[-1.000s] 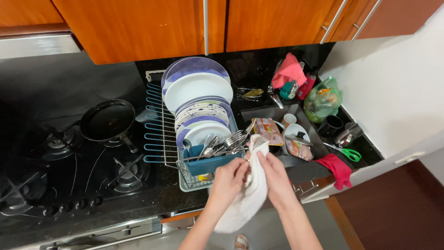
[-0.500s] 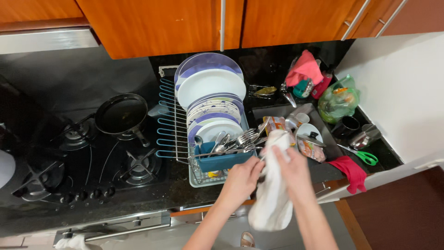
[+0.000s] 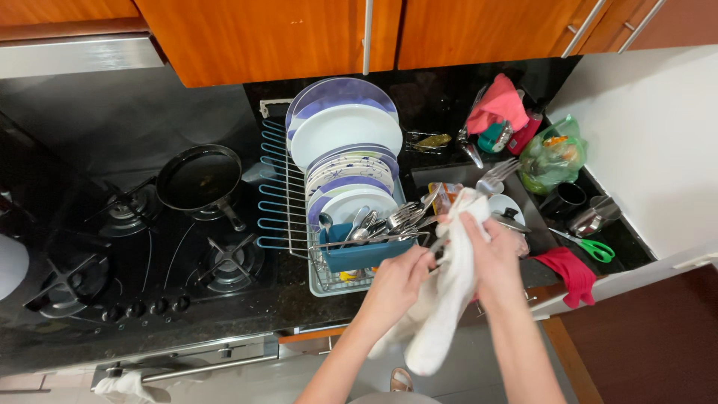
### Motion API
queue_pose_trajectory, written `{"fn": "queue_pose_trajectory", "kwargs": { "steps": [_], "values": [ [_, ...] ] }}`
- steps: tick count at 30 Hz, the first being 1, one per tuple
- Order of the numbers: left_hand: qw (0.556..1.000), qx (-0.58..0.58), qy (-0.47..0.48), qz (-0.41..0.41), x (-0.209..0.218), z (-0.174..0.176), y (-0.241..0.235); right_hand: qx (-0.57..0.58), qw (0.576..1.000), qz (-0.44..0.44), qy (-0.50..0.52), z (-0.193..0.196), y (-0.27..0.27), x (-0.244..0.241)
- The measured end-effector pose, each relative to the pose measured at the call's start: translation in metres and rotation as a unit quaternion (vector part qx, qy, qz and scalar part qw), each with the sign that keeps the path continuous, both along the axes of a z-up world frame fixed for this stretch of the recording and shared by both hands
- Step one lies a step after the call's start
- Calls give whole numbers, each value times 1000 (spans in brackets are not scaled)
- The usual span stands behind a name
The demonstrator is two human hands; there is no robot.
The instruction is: The person dries metal spoons and forks with a white cloth and places them into a cutlery drawer. The person repeats this process for several pieces of cutlery taken from a dish rack.
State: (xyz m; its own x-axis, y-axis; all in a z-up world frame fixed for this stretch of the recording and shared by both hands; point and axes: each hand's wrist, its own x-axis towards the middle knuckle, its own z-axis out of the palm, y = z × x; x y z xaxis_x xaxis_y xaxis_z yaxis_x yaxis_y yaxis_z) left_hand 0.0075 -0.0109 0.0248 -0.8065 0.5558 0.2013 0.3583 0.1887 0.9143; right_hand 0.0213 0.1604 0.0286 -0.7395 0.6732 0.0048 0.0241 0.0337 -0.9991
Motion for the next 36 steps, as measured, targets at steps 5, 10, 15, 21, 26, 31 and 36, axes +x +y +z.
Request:
{"fn": "queue_pose_trajectory", "kwargs": {
  "steps": [5,10,15,21,26,31,36],
  "values": [
    [999,0,5,40,-9,-9,-9,-43,998,43,-28,9,-45,7],
    [997,-62,31,20,-7,-22,-12,-134,989,46,-35,0,-9,4],
    [996,-61,14,60,-15,-39,-12,-149,984,71,-65,-14,-38,4],
    [993,-113,25,23,-13,-33,-14,-110,993,31,-37,-5,-14,3],
    [994,-104,14,2,-11,-34,-9,-136,990,25,-30,-20,-23,-1],
    [993,-116,6,14,-15,-35,-11,-154,981,99,-63,-1,-37,10],
    [989,-137,22,-59,-14,-34,-14,-241,970,21,31,-43,29,-4]
  ]
}}
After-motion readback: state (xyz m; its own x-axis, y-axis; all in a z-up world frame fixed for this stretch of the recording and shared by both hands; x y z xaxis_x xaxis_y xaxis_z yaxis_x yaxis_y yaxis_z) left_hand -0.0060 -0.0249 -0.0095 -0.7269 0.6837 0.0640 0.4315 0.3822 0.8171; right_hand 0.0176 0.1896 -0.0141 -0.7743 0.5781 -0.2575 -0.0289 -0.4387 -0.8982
